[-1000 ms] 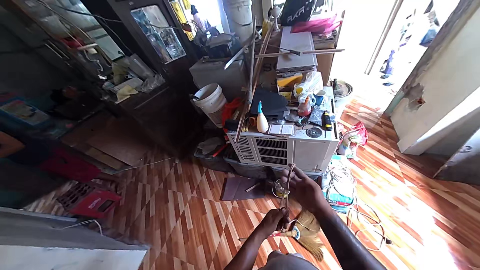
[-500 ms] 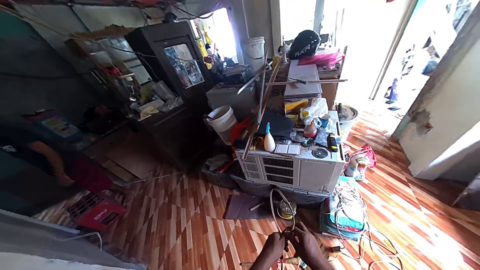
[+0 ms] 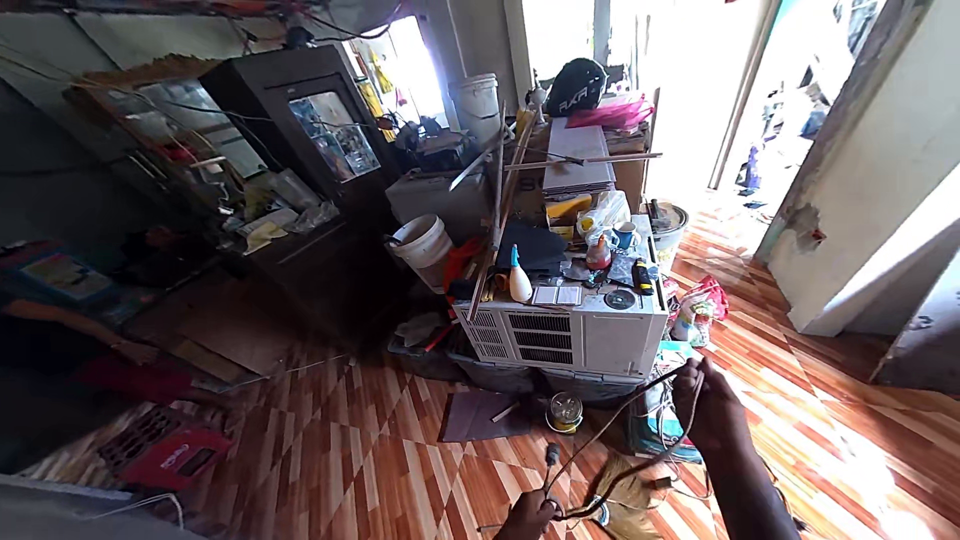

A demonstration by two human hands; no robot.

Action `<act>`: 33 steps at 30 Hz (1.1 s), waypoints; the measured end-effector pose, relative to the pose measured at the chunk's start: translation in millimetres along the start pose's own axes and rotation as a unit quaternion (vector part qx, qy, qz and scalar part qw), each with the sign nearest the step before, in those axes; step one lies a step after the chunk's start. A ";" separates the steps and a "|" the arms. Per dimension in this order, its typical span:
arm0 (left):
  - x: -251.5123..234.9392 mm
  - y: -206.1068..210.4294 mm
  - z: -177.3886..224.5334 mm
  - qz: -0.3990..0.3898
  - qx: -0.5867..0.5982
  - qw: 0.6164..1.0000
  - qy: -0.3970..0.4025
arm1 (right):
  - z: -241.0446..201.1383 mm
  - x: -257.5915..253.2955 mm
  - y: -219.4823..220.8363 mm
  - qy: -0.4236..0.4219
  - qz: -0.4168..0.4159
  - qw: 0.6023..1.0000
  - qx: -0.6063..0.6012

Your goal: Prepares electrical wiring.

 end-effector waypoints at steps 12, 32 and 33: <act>-14.9 -48.1 38.5 0.047 -0.044 0.977 -0.202 | 123.6 43.0 -141.5 0.107 -0.116 0.738 0.656; -8.1 -57.9 58.4 0.019 0.292 0.956 -0.018 | 108.9 69.8 -68.6 0.204 -0.209 0.854 0.430; -7.3 -59.9 61.2 0.031 0.306 0.951 -0.021 | 109.4 70.1 -68.6 0.208 -0.218 0.848 0.436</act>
Point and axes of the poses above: each hand's wrist, its own x-axis away from the middle knuckle, its own y-axis out of the palm, z = x × y, the point moved 2 cm from there along -x, towards the middle knuckle, and after that the axes turned 1 degree about -y, right-handed, at the moved point
